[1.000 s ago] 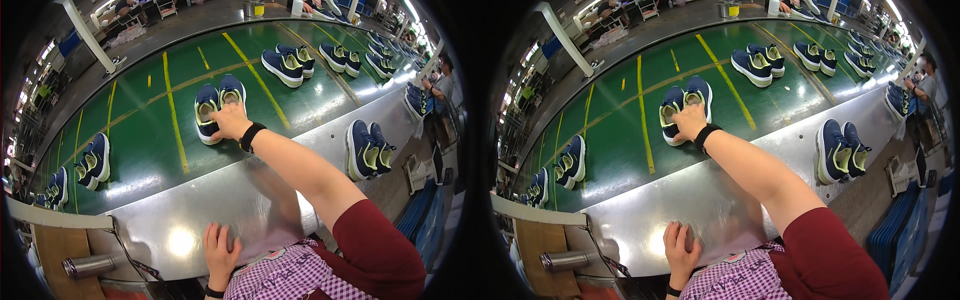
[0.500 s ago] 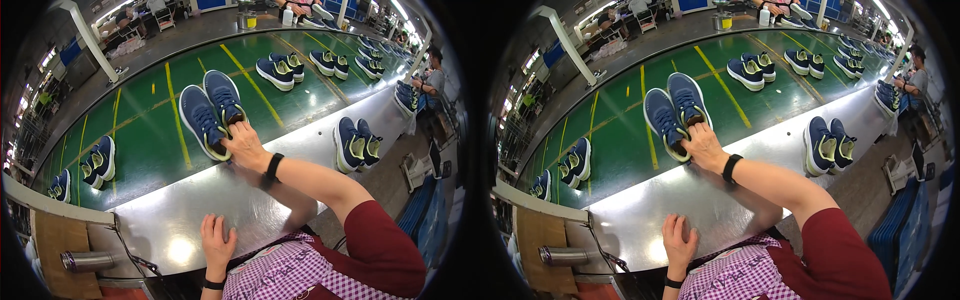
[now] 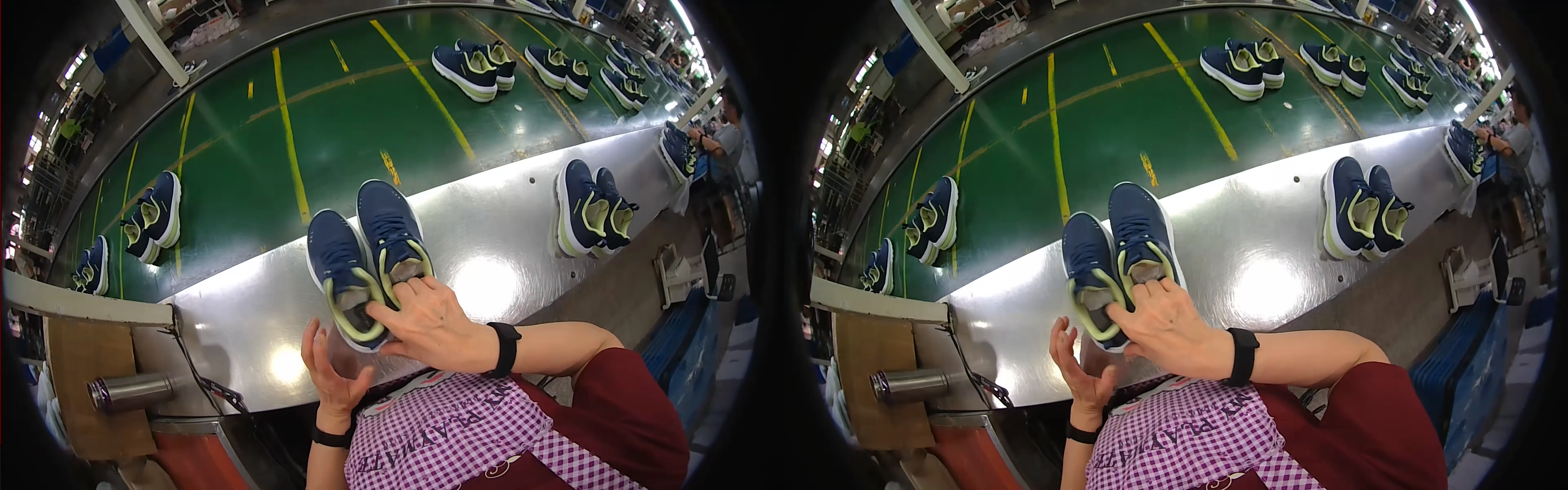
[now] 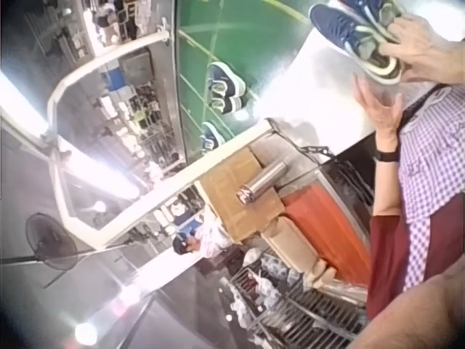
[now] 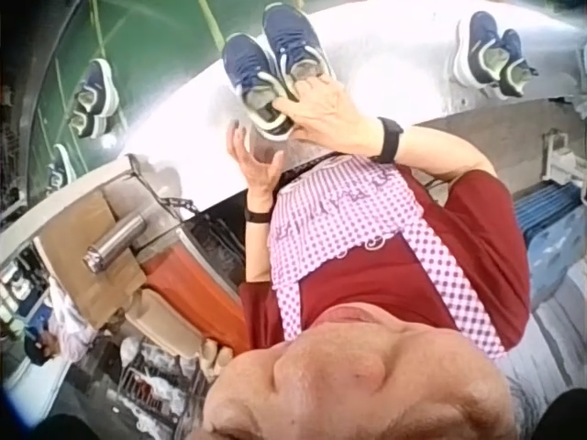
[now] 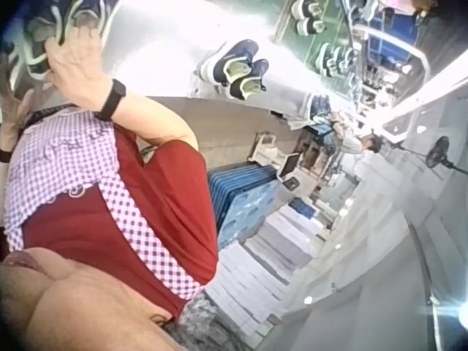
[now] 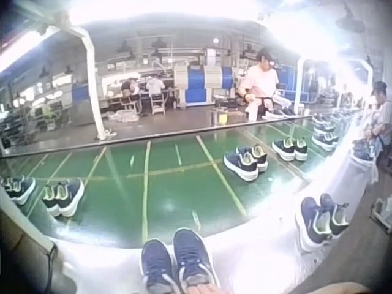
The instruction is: Checking shoes on an assembly line and tucking in laces.
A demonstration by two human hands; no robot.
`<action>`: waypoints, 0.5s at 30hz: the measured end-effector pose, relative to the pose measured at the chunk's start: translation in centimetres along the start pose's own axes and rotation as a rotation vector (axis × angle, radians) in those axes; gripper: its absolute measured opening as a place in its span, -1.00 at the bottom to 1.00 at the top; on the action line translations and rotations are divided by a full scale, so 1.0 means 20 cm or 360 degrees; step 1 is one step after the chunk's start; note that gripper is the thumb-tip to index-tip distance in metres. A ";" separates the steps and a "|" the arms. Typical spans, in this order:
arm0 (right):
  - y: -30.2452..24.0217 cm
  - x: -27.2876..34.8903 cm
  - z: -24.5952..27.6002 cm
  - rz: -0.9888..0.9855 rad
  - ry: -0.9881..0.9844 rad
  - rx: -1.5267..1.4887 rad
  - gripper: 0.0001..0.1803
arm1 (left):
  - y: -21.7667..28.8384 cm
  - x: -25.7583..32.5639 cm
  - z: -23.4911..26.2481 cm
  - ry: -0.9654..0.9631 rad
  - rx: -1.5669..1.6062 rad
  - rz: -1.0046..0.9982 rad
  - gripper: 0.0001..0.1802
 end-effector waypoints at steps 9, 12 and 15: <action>-0.08 0.11 0.08 0.0086 -0.0052 -0.0149 -0.43 | 0.28 -0.09 0.07 0.0094 -0.0626 -0.0449 -0.48; -0.08 0.11 0.17 -0.0004 -0.0094 -0.0286 -0.50 | 0.37 -0.09 0.10 0.0107 -0.0752 -0.0674 -0.53; -0.01 0.07 0.34 -0.0177 0.0256 -0.0565 -0.75 | 0.49 -0.09 0.05 -0.0127 -0.0454 -0.0839 -0.64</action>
Point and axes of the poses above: each hand's wrist, its own x-axis away from the middle knuckle, its own z-axis out of the back of the hand, y = z × x, the point moved 6 cm from there along -x, towards the middle knuckle, and after that the axes turned 15 degrees about y, right-handed, at the moved point
